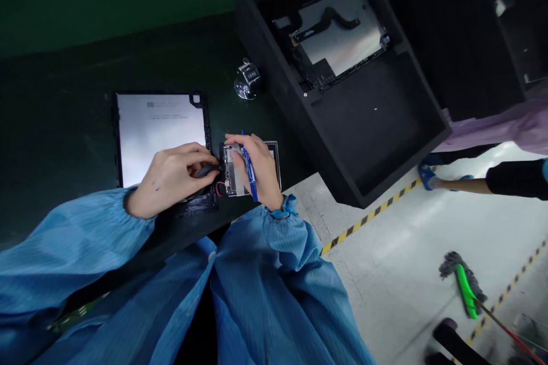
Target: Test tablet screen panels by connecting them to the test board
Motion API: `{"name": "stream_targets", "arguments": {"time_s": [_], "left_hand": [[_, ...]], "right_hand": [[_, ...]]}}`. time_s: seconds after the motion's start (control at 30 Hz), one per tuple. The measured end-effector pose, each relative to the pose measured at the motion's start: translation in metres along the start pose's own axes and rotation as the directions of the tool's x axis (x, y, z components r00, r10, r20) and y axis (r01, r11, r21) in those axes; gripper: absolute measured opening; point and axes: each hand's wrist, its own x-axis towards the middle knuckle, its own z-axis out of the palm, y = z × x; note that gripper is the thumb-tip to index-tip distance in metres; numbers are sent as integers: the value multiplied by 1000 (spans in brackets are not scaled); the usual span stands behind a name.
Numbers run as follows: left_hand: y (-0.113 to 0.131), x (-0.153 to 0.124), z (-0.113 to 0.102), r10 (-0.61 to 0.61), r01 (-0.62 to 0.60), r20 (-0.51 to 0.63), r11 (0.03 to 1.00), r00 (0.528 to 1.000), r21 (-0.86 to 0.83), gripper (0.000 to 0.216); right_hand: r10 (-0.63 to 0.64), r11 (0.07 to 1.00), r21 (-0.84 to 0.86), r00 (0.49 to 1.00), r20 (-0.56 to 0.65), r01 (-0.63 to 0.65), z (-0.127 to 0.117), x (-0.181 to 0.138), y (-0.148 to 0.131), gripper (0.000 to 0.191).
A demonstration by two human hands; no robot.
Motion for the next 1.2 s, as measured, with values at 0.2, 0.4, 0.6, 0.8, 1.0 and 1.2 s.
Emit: {"name": "stream_targets", "arguments": {"time_s": [0.2,0.4,0.6,0.8,1.0,1.2], "left_hand": [[-3,-2,5,-1,2,-5,1000,1000,14,14],[1,3,3,-6,3,39,998,999,69,14],[-8,-33,-66,-212,193,-73,959,974,-207,44],[-23,-103,-109,-723,688,127,568,679,-452,82],[-10,-90,-105,-812,632,345,38,471,-774,41],[-21,-74,-100,-819,663,336,70,464,-745,32]], "right_hand": [[-91,992,-79,993,72,97,-2,3,0,35],[-29,995,-94,1000,10,29,4,4,-6,33],[26,993,117,992,-127,-11,-11,-11,-14,23],[-139,929,-247,879,457,275,-14,-13,-22,118],[-113,913,-278,841,529,298,-3,-7,-17,138],[-135,925,-247,856,499,290,-4,-9,-12,138]]}}
